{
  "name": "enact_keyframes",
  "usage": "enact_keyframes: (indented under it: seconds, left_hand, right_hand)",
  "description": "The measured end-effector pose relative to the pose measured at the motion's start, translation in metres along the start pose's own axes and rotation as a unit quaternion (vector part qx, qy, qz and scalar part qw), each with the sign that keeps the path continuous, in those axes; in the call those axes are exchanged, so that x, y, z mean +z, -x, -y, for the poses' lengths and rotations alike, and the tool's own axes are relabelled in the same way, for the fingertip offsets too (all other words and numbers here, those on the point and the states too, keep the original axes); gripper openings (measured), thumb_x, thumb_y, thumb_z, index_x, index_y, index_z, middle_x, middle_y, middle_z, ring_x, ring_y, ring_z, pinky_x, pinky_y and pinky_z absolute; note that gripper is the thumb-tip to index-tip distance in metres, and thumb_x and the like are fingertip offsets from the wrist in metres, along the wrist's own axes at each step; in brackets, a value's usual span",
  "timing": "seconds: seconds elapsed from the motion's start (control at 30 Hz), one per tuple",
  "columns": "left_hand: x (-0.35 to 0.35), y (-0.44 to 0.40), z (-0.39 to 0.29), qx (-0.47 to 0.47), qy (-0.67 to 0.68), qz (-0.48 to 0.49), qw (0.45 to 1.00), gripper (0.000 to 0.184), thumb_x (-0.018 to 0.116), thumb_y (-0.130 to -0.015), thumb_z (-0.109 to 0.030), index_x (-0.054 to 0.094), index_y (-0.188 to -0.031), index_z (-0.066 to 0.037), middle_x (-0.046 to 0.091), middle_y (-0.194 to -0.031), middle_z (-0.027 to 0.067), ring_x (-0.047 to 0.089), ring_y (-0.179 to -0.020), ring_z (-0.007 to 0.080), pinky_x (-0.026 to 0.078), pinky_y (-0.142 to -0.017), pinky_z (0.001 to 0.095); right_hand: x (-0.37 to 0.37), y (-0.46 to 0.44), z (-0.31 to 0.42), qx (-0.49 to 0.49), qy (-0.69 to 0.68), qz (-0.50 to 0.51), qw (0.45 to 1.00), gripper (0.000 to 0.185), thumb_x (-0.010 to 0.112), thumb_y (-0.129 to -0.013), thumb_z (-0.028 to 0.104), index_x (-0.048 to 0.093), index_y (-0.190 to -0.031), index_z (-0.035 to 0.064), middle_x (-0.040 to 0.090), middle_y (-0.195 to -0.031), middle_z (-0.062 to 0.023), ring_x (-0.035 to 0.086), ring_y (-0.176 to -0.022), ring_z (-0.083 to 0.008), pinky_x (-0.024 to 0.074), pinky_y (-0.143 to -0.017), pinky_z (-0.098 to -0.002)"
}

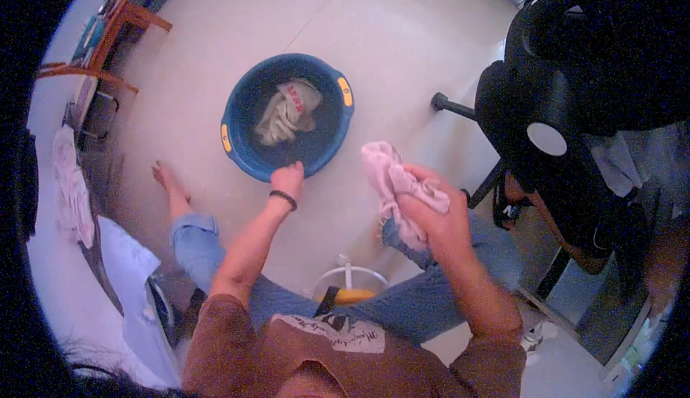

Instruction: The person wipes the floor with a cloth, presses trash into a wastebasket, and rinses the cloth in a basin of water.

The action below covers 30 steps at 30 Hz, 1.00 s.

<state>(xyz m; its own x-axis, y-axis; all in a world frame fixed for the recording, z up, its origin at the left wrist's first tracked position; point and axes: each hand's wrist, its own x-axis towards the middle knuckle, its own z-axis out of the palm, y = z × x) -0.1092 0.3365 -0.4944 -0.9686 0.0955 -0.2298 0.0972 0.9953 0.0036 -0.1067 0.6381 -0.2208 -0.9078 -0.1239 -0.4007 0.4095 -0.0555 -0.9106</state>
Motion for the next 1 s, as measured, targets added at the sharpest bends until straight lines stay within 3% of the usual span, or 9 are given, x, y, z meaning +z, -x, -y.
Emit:
enact_keyframes:
  seconds: [0.43, 0.63, 0.73, 0.83, 0.93, 1.0]
  left_hand:
    - [0.06, 0.176, -0.098, -0.006, 0.082, 0.078, 0.994, 0.011, 0.053, -0.082, -0.011, 0.057, -0.09, -0.006, 0.067, -0.083, 0.0139, 0.067, -0.075, 0.0302, 0.054, -0.064, 0.0426]
    - [0.079, 0.207, -0.111, 0.016, 0.051, 0.075, 0.996, 0.01, 0.052, -0.083, -0.014, 0.06, -0.086, -0.007, 0.066, -0.081, 0.0106, 0.067, -0.076, 0.0271, 0.054, -0.064, 0.0392]
    - [0.082, 0.207, -0.115, -0.012, 0.054, 0.115, 0.992, 0.016, 0.055, -0.083, -0.018, 0.059, -0.092, -0.005, 0.066, -0.086, 0.0153, 0.067, -0.084, 0.0297, 0.053, -0.07, 0.0434]
    - [0.069, 0.205, -0.113, 0.008, 0.048, 0.141, 0.989, 0.017, 0.054, -0.083, -0.016, 0.064, -0.092, -0.006, 0.069, -0.089, 0.013, 0.068, -0.083, 0.0287, 0.054, -0.072, 0.0403]
    - [0.03, 0.195, -0.096, 0.012, 0.085, 0.244, 0.966, 0.026, 0.06, -0.08, -0.024, 0.066, -0.097, -0.006, 0.07, -0.093, 0.0133, 0.068, -0.085, 0.0322, 0.054, -0.075, 0.042]
    - [0.042, 0.178, -0.072, -0.157, 0.287, 0.208, 0.922, 0.04, 0.063, -0.079, -0.032, 0.063, -0.109, -0.005, 0.066, -0.108, 0.0149, 0.063, -0.098, 0.034, 0.051, -0.085, 0.042]
  right_hand:
    - [0.018, -0.007, -0.046, -0.071, 0.084, 0.102, 0.989, 0.036, 0.069, -0.084, 0.021, 0.064, -0.112, -0.0017, 0.066, -0.095, -0.0045, 0.06, -0.083, -0.009, 0.0484, -0.074, -0.0232]
    - [0.027, -0.01, -0.052, -0.123, 0.112, 0.125, 0.978, 0.036, 0.067, -0.086, 0.027, 0.065, -0.11, -0.0005, 0.067, -0.094, -0.0051, 0.06, -0.083, -0.0088, 0.0488, -0.073, -0.0235]
    - [0.027, -0.017, -0.057, -0.12, 0.105, 0.141, 0.977, 0.035, 0.067, -0.087, 0.027, 0.066, -0.109, -0.0004, 0.068, -0.093, -0.0059, 0.06, -0.083, -0.0093, 0.0493, -0.072, -0.024]
    - [0.032, -0.021, -0.06, -0.118, 0.117, 0.16, 0.973, 0.036, 0.066, -0.087, 0.028, 0.066, -0.108, -0.0002, 0.068, -0.092, -0.0065, 0.061, -0.082, -0.01, 0.0497, -0.071, -0.0245]
    - [0.037, -0.02, -0.069, -0.117, 0.133, 0.175, 0.969, 0.036, 0.065, -0.088, 0.03, 0.066, -0.108, 0.0003, 0.068, -0.091, -0.0064, 0.061, -0.08, -0.0105, 0.0499, -0.071, -0.025]
    - [0.039, -0.021, -0.072, -0.125, 0.154, 0.177, 0.964, 0.036, 0.065, -0.088, 0.031, 0.066, -0.109, 0.001, 0.069, -0.091, -0.0067, 0.062, -0.08, -0.0108, 0.0501, -0.071, -0.0255]
